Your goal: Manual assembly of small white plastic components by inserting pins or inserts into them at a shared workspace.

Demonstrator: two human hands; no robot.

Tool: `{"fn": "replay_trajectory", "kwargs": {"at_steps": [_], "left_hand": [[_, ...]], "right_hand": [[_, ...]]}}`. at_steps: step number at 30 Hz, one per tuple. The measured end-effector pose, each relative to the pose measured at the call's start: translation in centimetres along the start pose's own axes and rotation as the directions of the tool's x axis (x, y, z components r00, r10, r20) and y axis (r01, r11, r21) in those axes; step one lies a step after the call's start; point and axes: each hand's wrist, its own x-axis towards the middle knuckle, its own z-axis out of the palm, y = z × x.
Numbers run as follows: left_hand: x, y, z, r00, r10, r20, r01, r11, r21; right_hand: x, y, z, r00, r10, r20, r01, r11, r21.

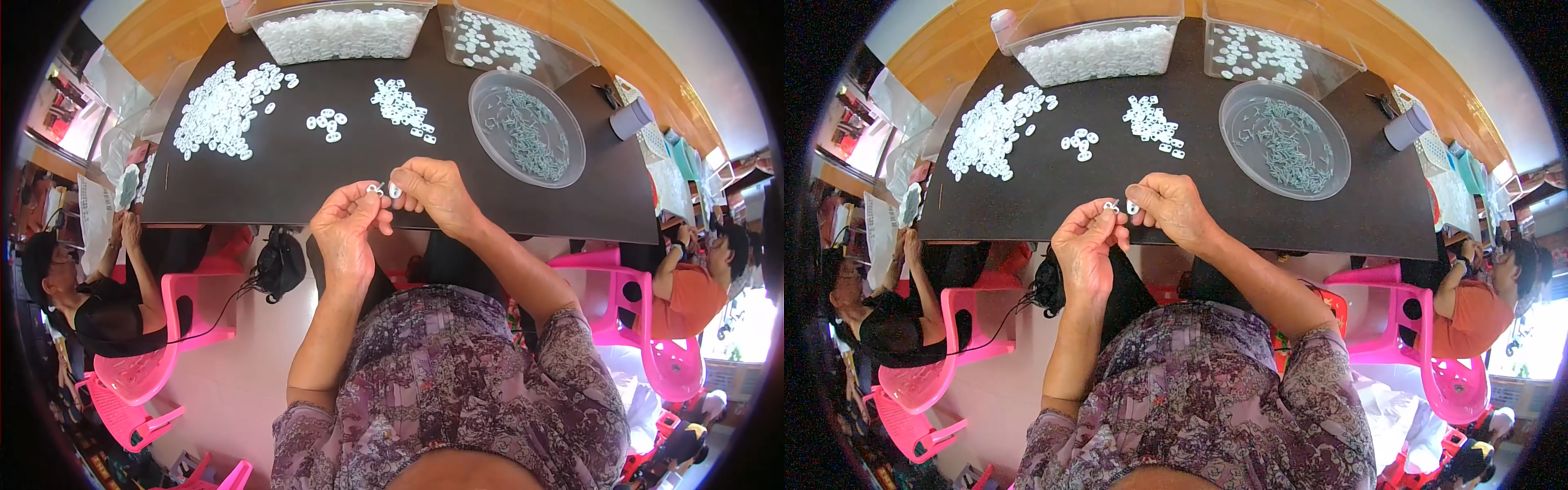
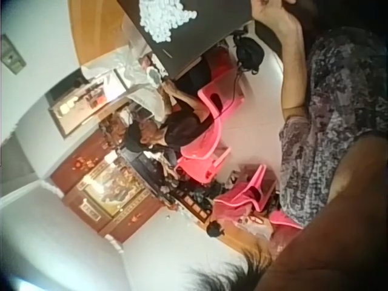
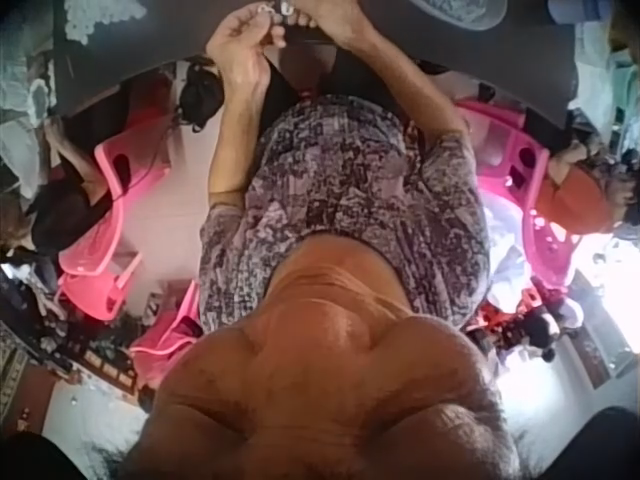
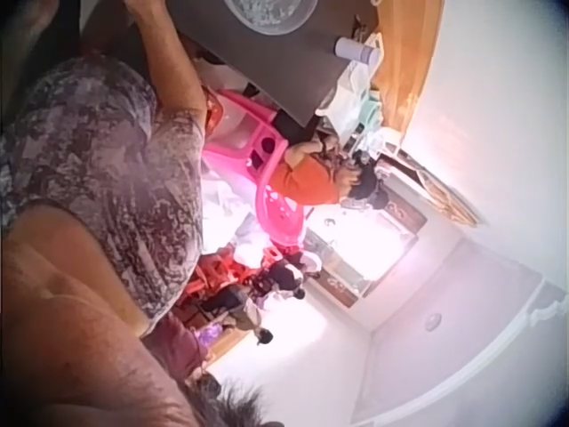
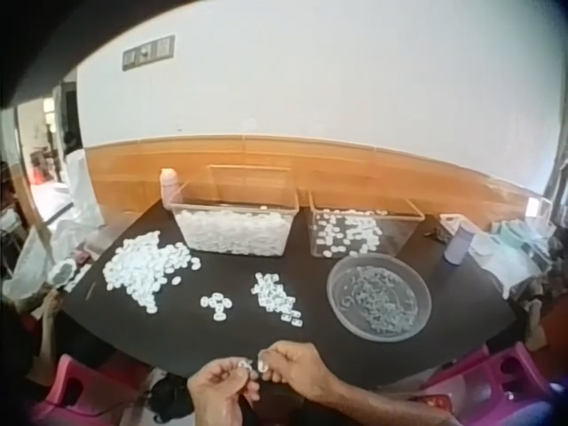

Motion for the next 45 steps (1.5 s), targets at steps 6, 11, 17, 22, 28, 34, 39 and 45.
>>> {"fn": "replay_trajectory", "kwargs": {"at_steps": [6, 11, 17, 22, 28, 34, 39, 45], "left_hand": [[0.1, -0.8, 0.5, 1.0, 0.015, 0.001, -0.015, 1.0, -0.028], [0.2, -0.8, 0.4, 1.0, 0.013, -0.009, -0.014, 0.999, -0.052], [0.0, -0.9, 0.6, 0.999, -0.026, -0.031, 0.024, 0.997, -0.068], [0.0, -1.0, 0.5, 0.999, 0.013, -0.038, -0.013, 1.0, 0.002], [-0.1, -1.3, 0.6, 0.996, 0.064, -0.056, -0.059, 0.994, 0.088], [-0.4, -1.2, 0.8, 0.995, 0.069, -0.07, -0.06, 0.99, 0.124], [-0.5, -1.2, 0.8, 0.994, 0.067, -0.087, -0.053, 0.987, 0.15], [-0.5, -1.4, 0.6, 0.993, 0.062, -0.1, -0.044, 0.985, 0.169]], "right_hand": [[-0.5, 0.8, 0.6, 0.993, -0.111, -0.028, 0.112, 0.993, 0.046], [-1.0, 0.6, 0.9, 0.982, -0.188, -0.024, 0.188, 0.982, 0.021], [-1.0, 0.8, 0.0, 0.991, -0.131, -0.008, 0.131, 0.991, 0.012], [-0.7, 0.6, -0.2, 0.998, 0.004, -0.067, 0.004, 0.993, 0.115], [-0.6, 0.6, -0.2, 0.994, -0.048, -0.095, 0.063, 0.984, 0.169], [-0.4, 0.5, -0.1, 0.992, -0.062, -0.106, 0.075, 0.989, 0.128], [-0.4, 0.7, 0.1, 0.991, -0.066, -0.119, 0.078, 0.992, 0.099], [-0.5, 0.6, 0.2, 0.99, -0.08, -0.112, 0.09, 0.992, 0.092]]}}
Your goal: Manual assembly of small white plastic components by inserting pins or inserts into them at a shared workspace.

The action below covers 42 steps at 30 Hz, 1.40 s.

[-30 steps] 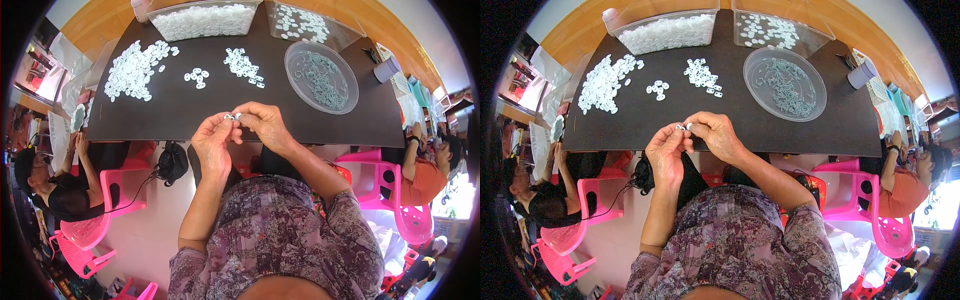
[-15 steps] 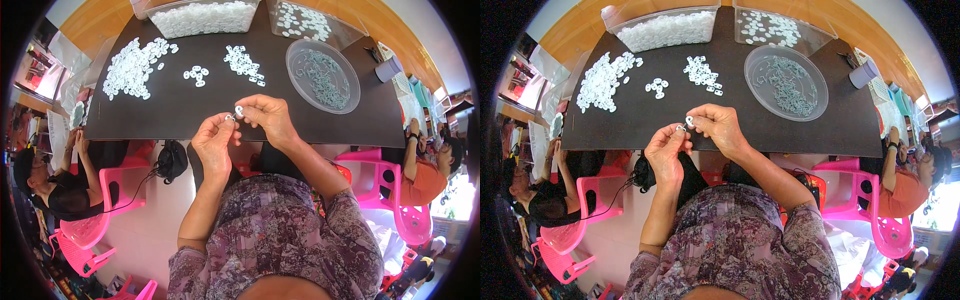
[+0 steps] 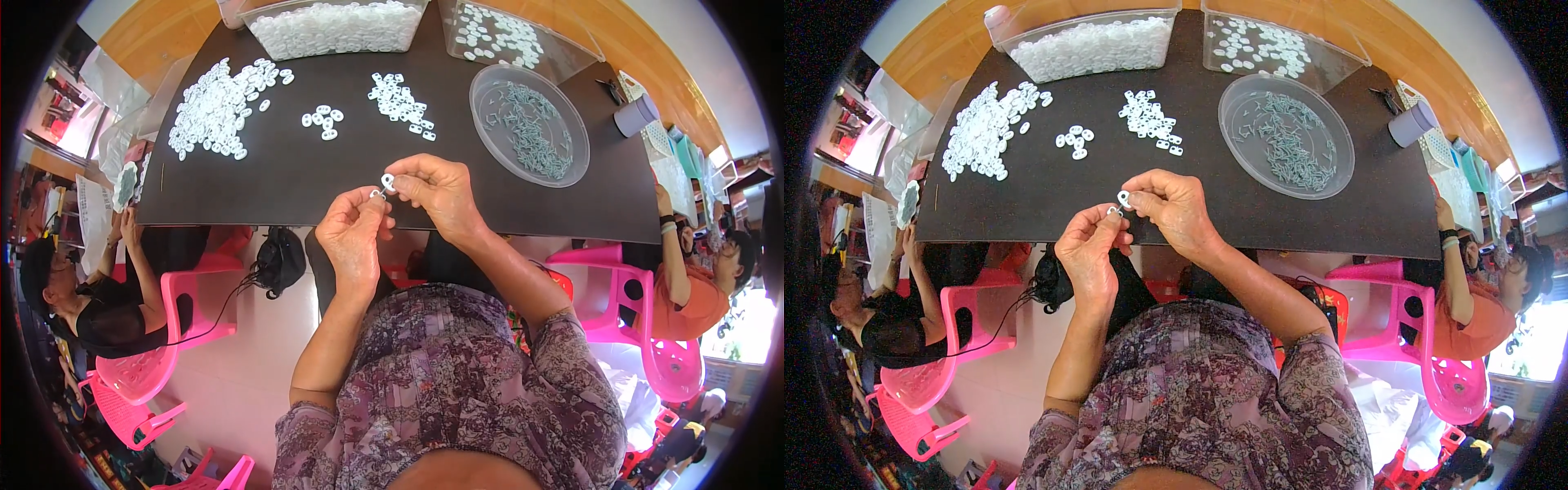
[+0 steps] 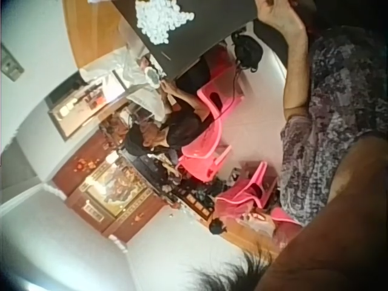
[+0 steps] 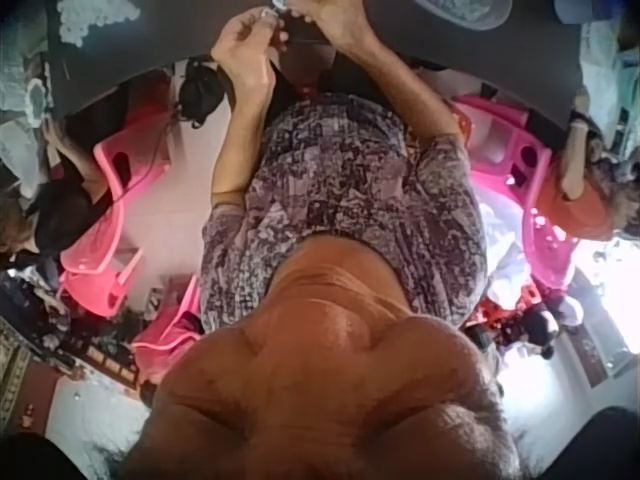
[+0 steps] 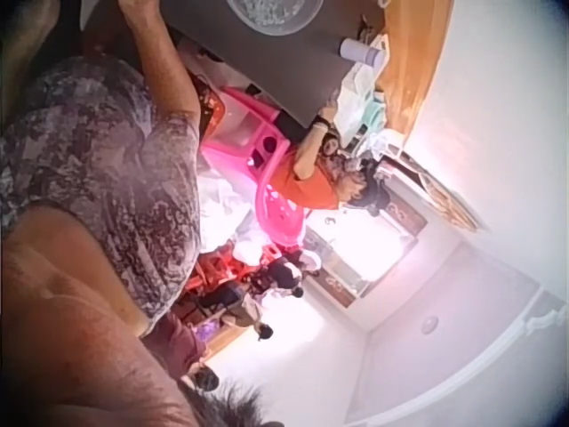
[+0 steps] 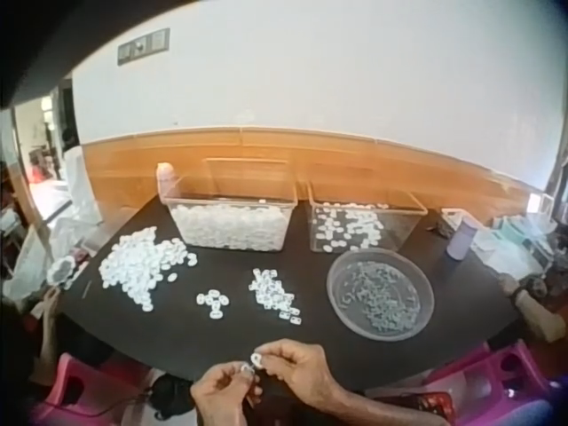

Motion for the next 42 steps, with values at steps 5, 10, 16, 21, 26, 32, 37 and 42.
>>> {"fn": "replay_trajectory", "kwargs": {"at_steps": [5, 10, 16, 21, 26, 32, 37, 42], "left_hand": [[-0.1, 0.1, 0.0, 1.0, 0.009, -0.006, -0.009, 1.0, 0.006], [-0.1, 0.2, 0.1, 1.0, 0.007, 0.001, -0.007, 1.0, 0.023], [-0.1, -0.1, 0.0, 1.0, 0.005, 0.03, -0.005, 1.0, -0.004], [0.0, -0.2, -0.2, 0.997, 0.029, 0.068, -0.027, 0.999, -0.036], [0.1, -0.7, -0.3, 0.994, 0.06, 0.089, -0.058, 0.998, -0.034], [0.1, -1.0, -0.2, 0.985, 0.126, 0.119, -0.128, 0.992, 0.008], [0.1, -0.5, -0.3, 0.981, 0.099, 0.168, -0.103, 0.994, 0.019], [0.2, -0.4, -0.3, 0.978, 0.077, 0.193, -0.08, 0.997, 0.008]], "right_hand": [[-0.1, 0.3, 0.3, 0.998, -0.061, -0.004, 0.061, 0.997, -0.051], [-0.3, 0.3, 0.5, 0.994, -0.111, -0.018, 0.109, 0.99, -0.087], [-0.5, 0.5, 0.8, 0.989, -0.147, -0.012, 0.144, 0.982, -0.122], [-0.6, 0.3, 0.8, 0.981, -0.192, 0.023, 0.193, 0.958, -0.21], [-0.7, 0.2, 0.8, 0.98, -0.193, 0.045, 0.198, 0.952, -0.233], [-0.7, 0.1, 0.4, 0.971, -0.228, 0.073, 0.24, 0.923, -0.302], [-0.8, -0.2, 0.3, 0.981, -0.19, 0.048, 0.196, 0.942, -0.274], [-0.6, 0.0, -0.3, 0.983, -0.163, 0.082, 0.179, 0.945, -0.275]]}}
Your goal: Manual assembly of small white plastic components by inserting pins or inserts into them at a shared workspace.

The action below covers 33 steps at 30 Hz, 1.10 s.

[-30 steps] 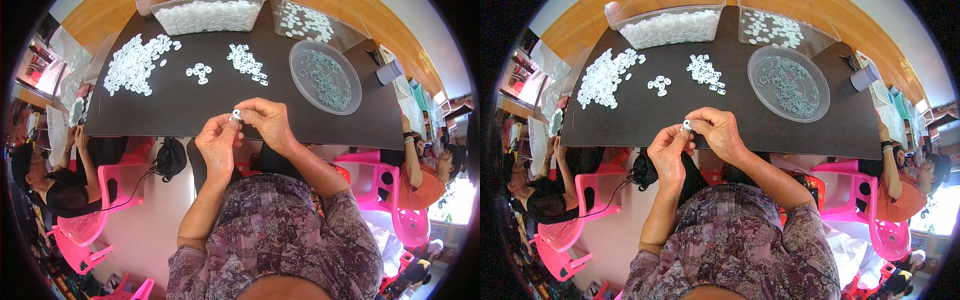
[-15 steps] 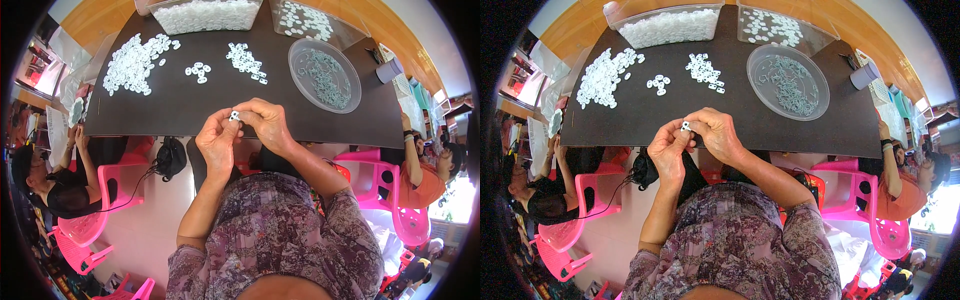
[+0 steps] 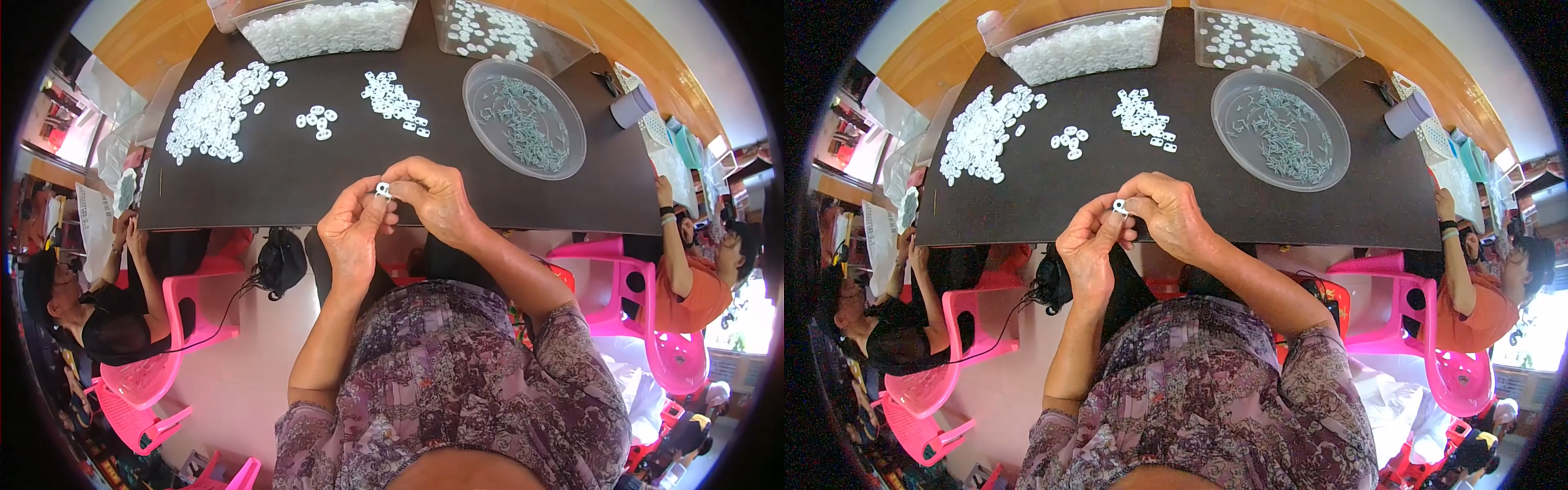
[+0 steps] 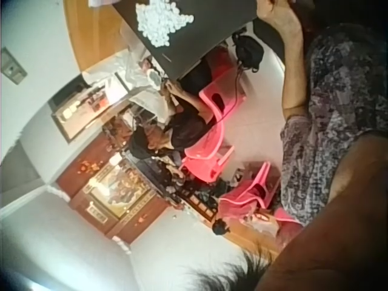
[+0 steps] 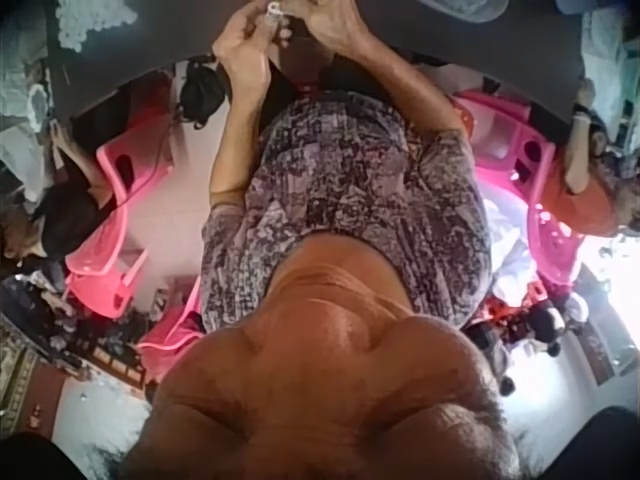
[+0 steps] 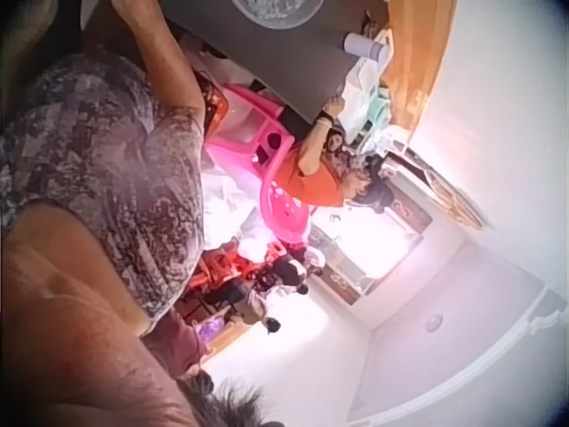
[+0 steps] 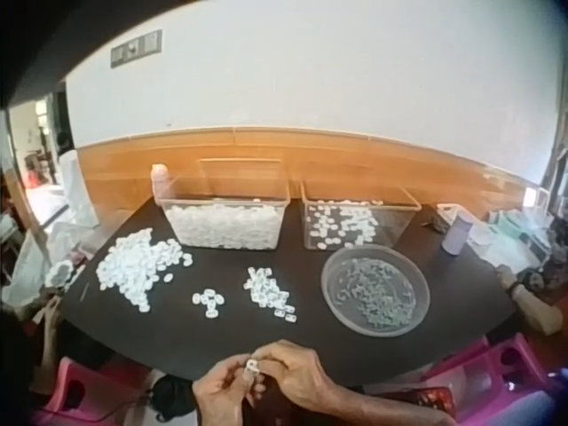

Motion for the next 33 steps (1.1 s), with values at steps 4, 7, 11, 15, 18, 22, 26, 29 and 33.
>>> {"fn": "replay_trajectory", "kwargs": {"at_steps": [4, 7, 11, 15, 18, 22, 26, 29, 33], "left_hand": [[0.1, 0.0, 0.0, 1.0, 0.025, -0.003, -0.025, 0.998, -0.058], [0.4, 0.2, 0.1, 0.998, -0.01, -0.055, 0.005, 0.996, -0.094], [0.3, 0.6, 0.6, 0.993, -0.052, -0.107, 0.04, 0.993, -0.107], [0.1, 0.5, 0.6, 0.995, -0.01, -0.098, 0.004, 0.998, -0.057], [0.0, 0.6, 0.6, 0.995, 0.038, -0.096, -0.039, 0.999, -0.003], [-0.1, 0.5, 0.1, 0.998, 0.044, -0.038, -0.044, 0.999, 0.014], [-0.2, 0.4, -0.3, 0.997, 0.07, -0.013, -0.07, 0.997, 0.012], [-0.4, 0.6, -0.3, 0.996, 0.089, -0.011, -0.09, 0.996, -0.025], [-0.6, 0.7, -0.4, 0.991, 0.129, 0.016, -0.129, 0.992, 0.01]], "right_hand": [[-0.3, -0.7, 0.2, 0.998, -0.039, -0.04, 0.04, 0.999, 0.019], [-0.6, -0.8, 0.0, 0.987, -0.154, 0.036, 0.158, 0.968, -0.196], [-0.6, -0.6, 0.6, 0.949, -0.313, -0.029, 0.293, 0.914, -0.279], [-0.5, -0.4, 0.9, 0.861, -0.506, -0.059, 0.448, 0.808, -0.382], [-0.5, -0.4, 0.6, 0.866, -0.499, -0.042, 0.446, 0.807, -0.387], [-0.7, -0.4, 0.5, 0.879, -0.475, -0.048, 0.427, 0.827, -0.365], [-1.0, -0.6, 0.6, 0.897, -0.438, -0.066, 0.401, 0.867, -0.296], [-1.2, -0.7, 0.5, 0.892, -0.446, -0.074, 0.411, 0.868, -0.279], [-1.3, -1.2, 0.6, 0.901, -0.427, -0.077, 0.4, 0.886, -0.233]]}}
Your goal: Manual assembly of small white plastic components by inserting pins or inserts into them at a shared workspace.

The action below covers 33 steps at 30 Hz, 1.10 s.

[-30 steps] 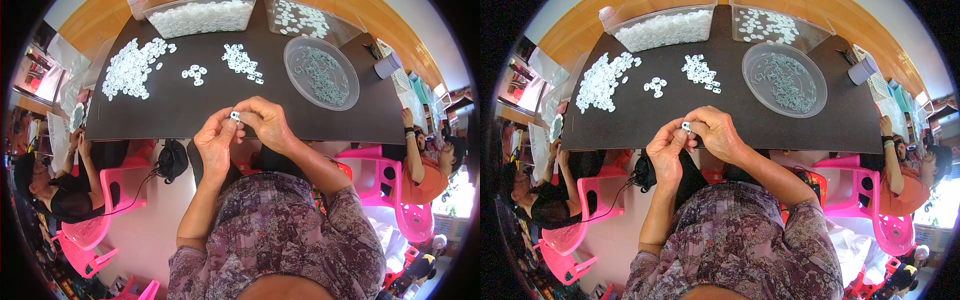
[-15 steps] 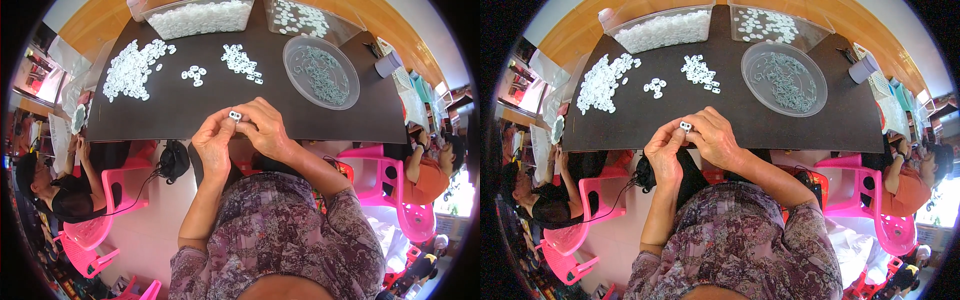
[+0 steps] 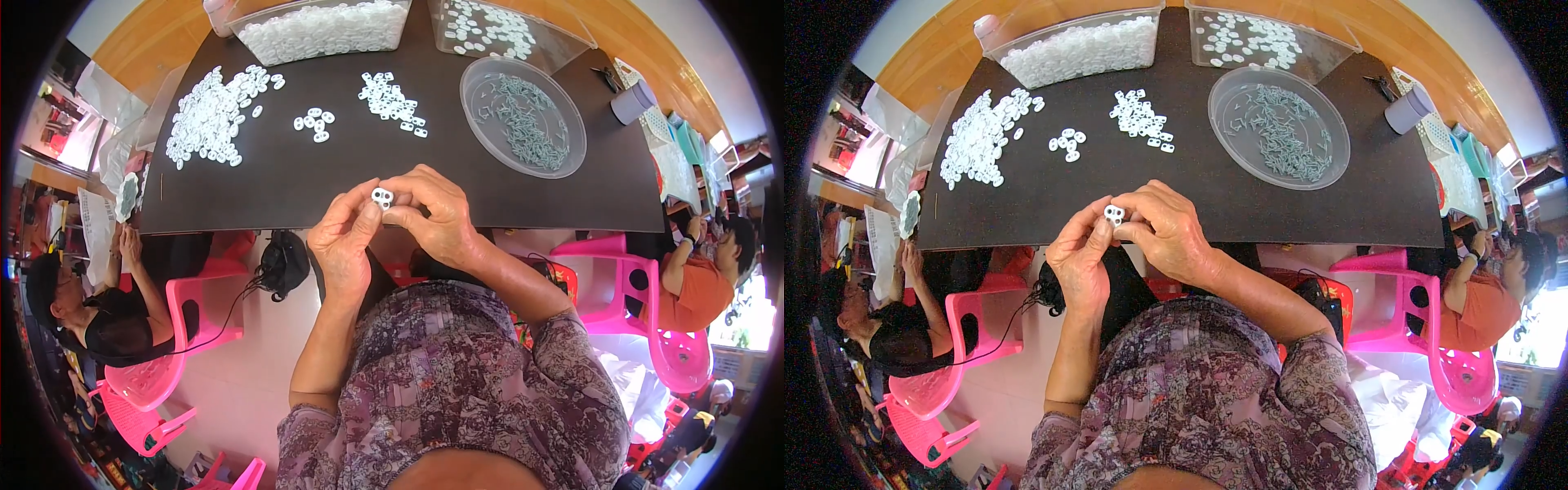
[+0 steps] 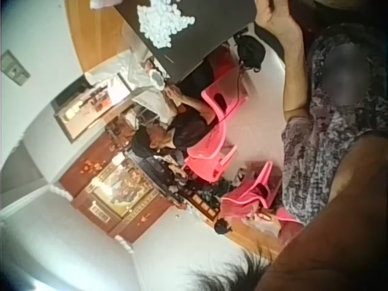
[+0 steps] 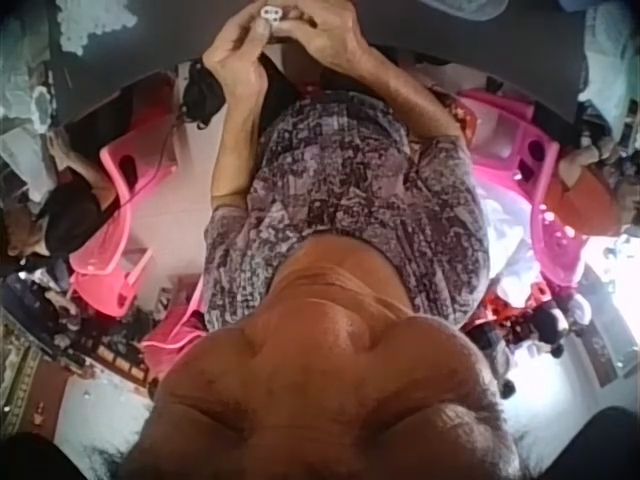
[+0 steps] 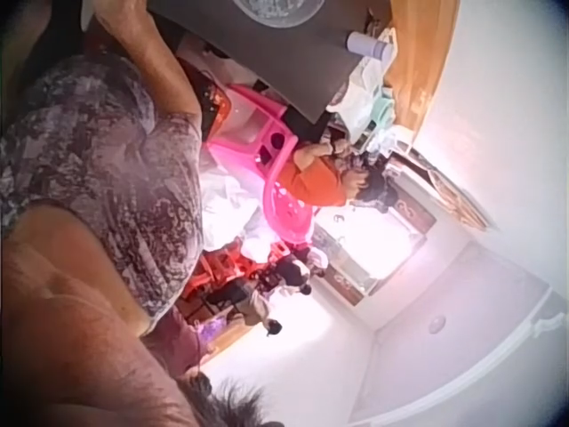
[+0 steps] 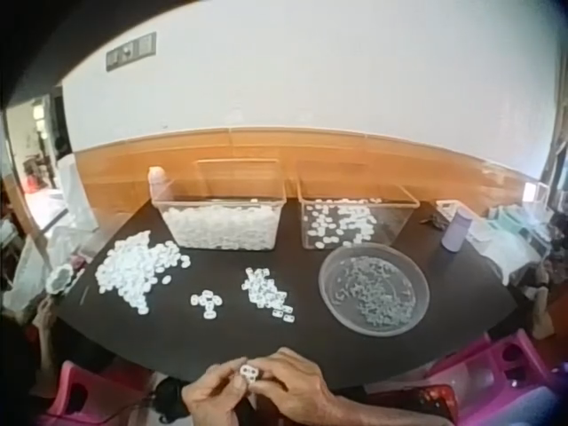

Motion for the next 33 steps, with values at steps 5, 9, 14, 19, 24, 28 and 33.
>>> {"fn": "replay_trajectory", "kwargs": {"at_steps": [5, 9, 14, 19, 24, 28, 33], "left_hand": [[-0.2, 0.0, 0.3, 0.999, 0.037, 0.009, -0.036, 0.999, -0.027], [-0.4, -0.7, 0.2, 0.991, 0.129, -0.027, -0.129, 0.992, 0.012], [-0.7, -1.2, 0.6, 0.983, 0.167, -0.077, -0.166, 0.986, 0.016], [-0.8, -1.5, 0.9, 0.979, 0.158, -0.133, -0.161, 0.987, -0.011], [-0.8, -1.5, 0.9, 0.98, 0.128, -0.151, -0.136, 0.99, -0.042], [-0.6, -0.8, 1.1, 0.981, 0.122, -0.152, -0.13, 0.991, -0.039], [-0.8, -0.3, 1.3, 0.984, 0.104, -0.144, -0.112, 0.993, -0.046]], "right_hand": [[0.1, -0.5, 0.0, 1.0, 0.007, -0.01, -0.007, 1.0, 0.009], [0.0, -0.6, 0.2, 1.0, 0.012, -0.02, -0.012, 1.0, 0.004], [-0.2, -0.3, 0.5, 0.997, -0.039, -0.06, 0.039, 0.999, 0.004], [-0.3, 0.3, 0.9, 0.992, -0.084, -0.095, 0.085, 0.996, 0.003], [-0.2, -0.2, 0.9, 0.999, -0.018, -0.047, 0.018, 1.0, 0.007], [-0.2, -0.5, 0.6, 1.0, 0.009, -0.012, -0.009, 1.0, 0.004], [-0.3, -0.3, 0.6, 0.999, -0.015, -0.051, 0.016, 1.0, 0.013]]}}
